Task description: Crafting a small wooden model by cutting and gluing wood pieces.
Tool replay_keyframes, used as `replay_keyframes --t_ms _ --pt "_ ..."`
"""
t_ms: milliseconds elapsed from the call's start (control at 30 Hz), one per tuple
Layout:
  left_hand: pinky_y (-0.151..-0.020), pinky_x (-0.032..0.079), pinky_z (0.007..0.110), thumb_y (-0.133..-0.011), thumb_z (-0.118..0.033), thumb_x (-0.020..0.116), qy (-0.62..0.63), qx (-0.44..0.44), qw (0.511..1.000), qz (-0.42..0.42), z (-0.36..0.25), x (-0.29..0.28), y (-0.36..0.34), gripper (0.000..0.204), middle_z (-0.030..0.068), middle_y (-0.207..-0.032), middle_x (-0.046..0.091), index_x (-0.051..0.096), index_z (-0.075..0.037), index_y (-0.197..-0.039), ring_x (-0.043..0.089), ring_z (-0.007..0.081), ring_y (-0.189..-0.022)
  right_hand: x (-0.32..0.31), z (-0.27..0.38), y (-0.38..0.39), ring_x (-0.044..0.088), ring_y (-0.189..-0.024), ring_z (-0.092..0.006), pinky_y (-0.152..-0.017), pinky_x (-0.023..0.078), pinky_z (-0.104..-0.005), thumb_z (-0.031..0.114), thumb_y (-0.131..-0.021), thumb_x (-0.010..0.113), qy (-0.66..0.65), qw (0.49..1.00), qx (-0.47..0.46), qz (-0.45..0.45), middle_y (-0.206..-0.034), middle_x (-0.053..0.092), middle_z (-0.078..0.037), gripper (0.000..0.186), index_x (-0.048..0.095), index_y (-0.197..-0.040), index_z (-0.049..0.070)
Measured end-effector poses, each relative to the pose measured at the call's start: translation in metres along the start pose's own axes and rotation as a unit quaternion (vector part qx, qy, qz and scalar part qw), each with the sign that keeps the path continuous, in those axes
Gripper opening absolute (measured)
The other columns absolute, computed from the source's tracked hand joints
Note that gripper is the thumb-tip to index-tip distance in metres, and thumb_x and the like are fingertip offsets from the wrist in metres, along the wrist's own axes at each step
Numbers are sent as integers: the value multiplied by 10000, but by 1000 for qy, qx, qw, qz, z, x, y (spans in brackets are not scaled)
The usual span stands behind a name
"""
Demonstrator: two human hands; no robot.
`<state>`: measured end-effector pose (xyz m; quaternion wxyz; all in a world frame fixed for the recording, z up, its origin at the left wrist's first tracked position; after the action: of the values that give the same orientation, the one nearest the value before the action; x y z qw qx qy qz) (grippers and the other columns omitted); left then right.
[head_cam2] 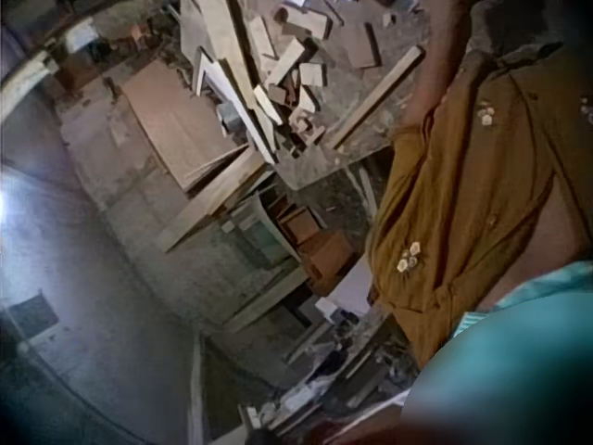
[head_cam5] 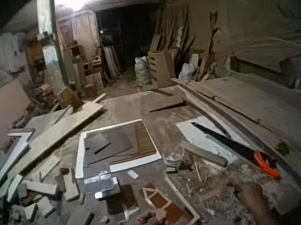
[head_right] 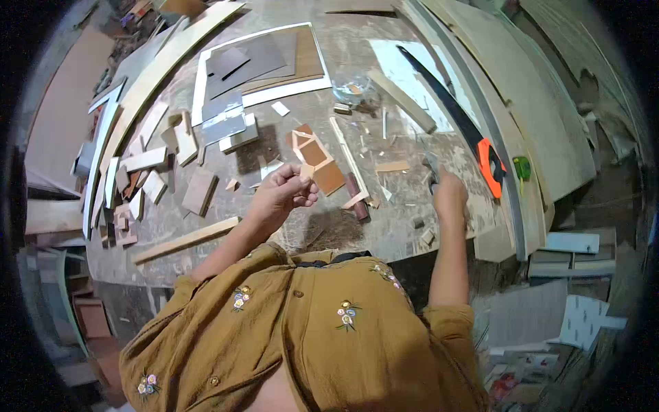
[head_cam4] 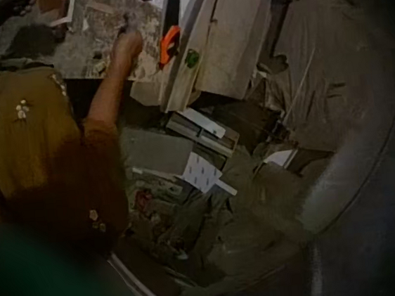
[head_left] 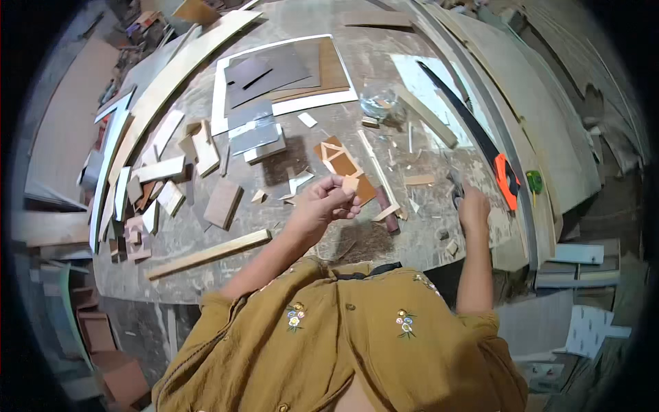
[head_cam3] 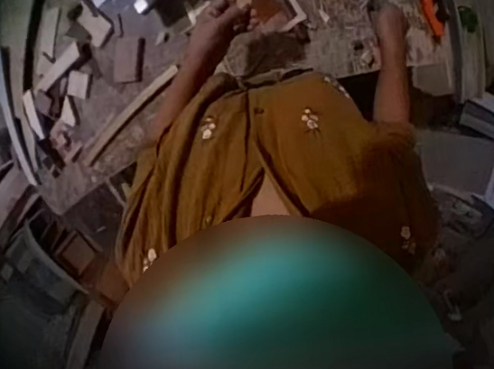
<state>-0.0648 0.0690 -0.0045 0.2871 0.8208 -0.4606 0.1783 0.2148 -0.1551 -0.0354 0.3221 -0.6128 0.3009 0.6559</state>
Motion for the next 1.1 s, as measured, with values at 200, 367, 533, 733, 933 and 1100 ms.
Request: replay_keyframes --t_ms 200,367,533,733,933,1100 --pt "-689 535 246 -922 -162 606 22 30 999 25 -6 2 8 170 82 -879 662 550 -56 -1042 661 147 -770 9 -34 -22 628 -780 -377 -687 487 -445 139 -706 594 -107 993 12 51 -839 642 -211 257 645 -936 36" --pt "-693 545 241 -928 -197 608 32 46 998 35 -10 0 16 170 81 -900 660 538 -75 -1023 664 142 -779 -19 26 22 586 -640 -99 -541 434 -189 -20 -833 503 -566 808 57 152 -841 635 -49 461 397 -1266 98" --pt "-660 534 239 -947 -197 578 0 73 995 68 -10 10 16 183 70 -857 651 533 -58 -1058 660 141 -761 -52 116 81 585 -743 -77 -608 447 -216 -82 -822 535 -576 783 -87 217 -771 568 -24 416 485 -1216 38" --pt "-661 542 251 -974 -219 529 -30 105 991 75 -7 18 19 208 58 -851 637 536 -37 -1072 652 137 -746 -74 153 92 568 -635 -206 -602 476 -339 408 -617 846 -356 896 -242 111 -722 569 -80 680 578 -1143 71" --pt "-660 517 230 -978 -222 529 -70 123 987 76 -8 25 26 176 8 -810 615 548 -48 -964 592 68 -727 -70 165 93 560 -668 -244 -607 452 -367 412 -612 833 -381 883 -263 81 -721 575 -77 637 593 -1093 71" --pt "-656 516 226 -977 -185 520 -72 149 983 82 -11 28 30 165 1 -789 607 562 -25 -978 586 59 -714 -72 168 92 513 -661 -222 -590 414 -366 400 -581 848 -335 884 -325 -7 -684 542 -44 550 599 -952 81"
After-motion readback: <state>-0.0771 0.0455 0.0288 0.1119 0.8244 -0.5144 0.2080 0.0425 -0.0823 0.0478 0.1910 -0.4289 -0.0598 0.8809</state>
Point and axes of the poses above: each hand's wrist, its own y-axis away from the middle knuckle, its own x-axis out of the palm, z = x × y, the point moved 1 cm from there along -y, towards the middle knuckle
